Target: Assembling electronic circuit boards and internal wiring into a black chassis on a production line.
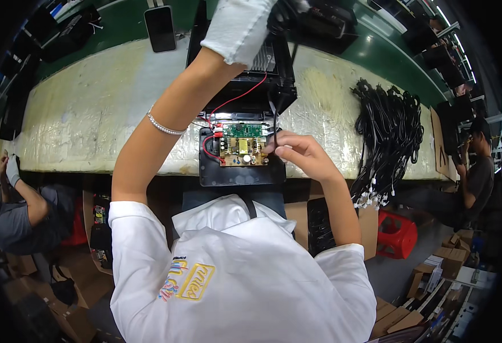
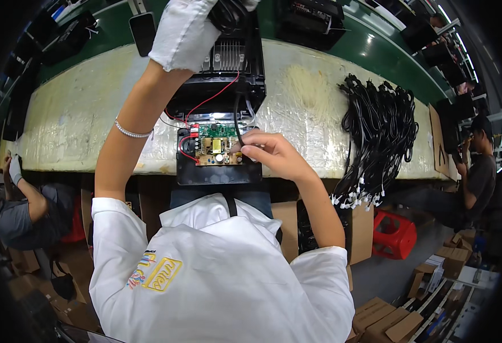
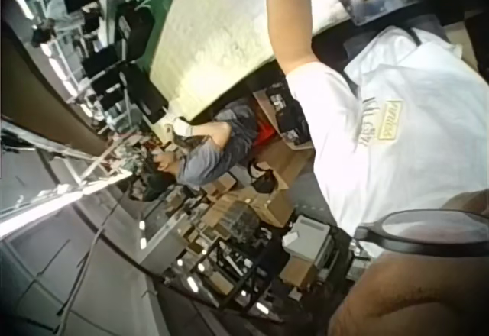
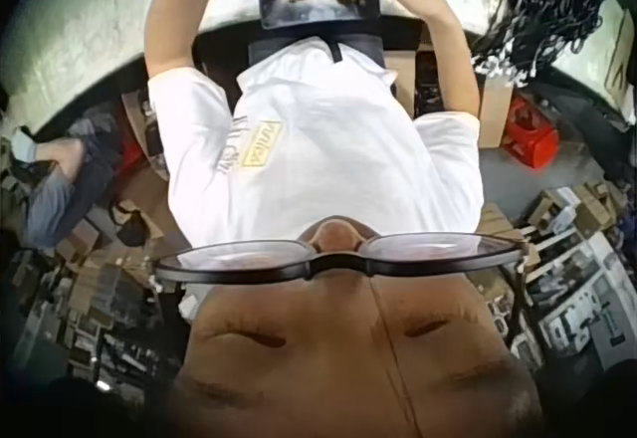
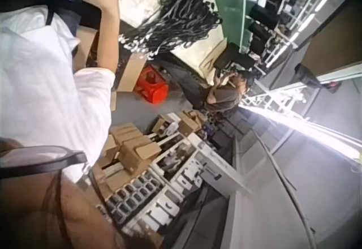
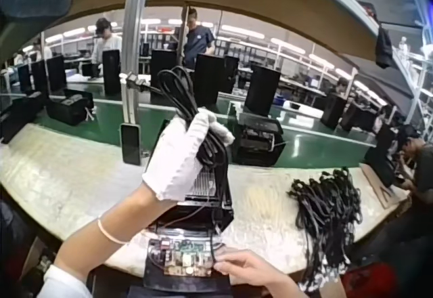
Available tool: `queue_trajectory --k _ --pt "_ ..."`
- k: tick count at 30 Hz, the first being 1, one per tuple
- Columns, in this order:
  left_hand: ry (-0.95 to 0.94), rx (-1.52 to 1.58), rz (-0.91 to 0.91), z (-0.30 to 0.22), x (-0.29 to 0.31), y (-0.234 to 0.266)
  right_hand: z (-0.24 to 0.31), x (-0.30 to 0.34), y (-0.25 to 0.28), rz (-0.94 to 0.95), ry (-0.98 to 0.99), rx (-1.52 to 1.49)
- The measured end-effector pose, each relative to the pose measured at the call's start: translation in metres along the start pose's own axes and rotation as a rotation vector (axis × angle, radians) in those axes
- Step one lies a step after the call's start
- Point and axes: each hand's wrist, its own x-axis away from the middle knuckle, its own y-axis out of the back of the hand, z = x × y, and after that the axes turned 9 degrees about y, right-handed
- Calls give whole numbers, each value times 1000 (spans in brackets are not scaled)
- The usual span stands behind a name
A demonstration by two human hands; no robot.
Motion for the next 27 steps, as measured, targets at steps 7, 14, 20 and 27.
queue_trajectory --k 7,14,20,27 --pt "134 682 509 7 12 -13 -12 -19 -6 -337 7 386" --pt "164 621 488 15 17 -4 -37 -23 -7 -343 127 514" --pt "210 587 431 10 26 -1 -35 -21 -20 -374 205 656" --pt "434 528 422 1 41 1 -52 -9 -17 -414 322 822"
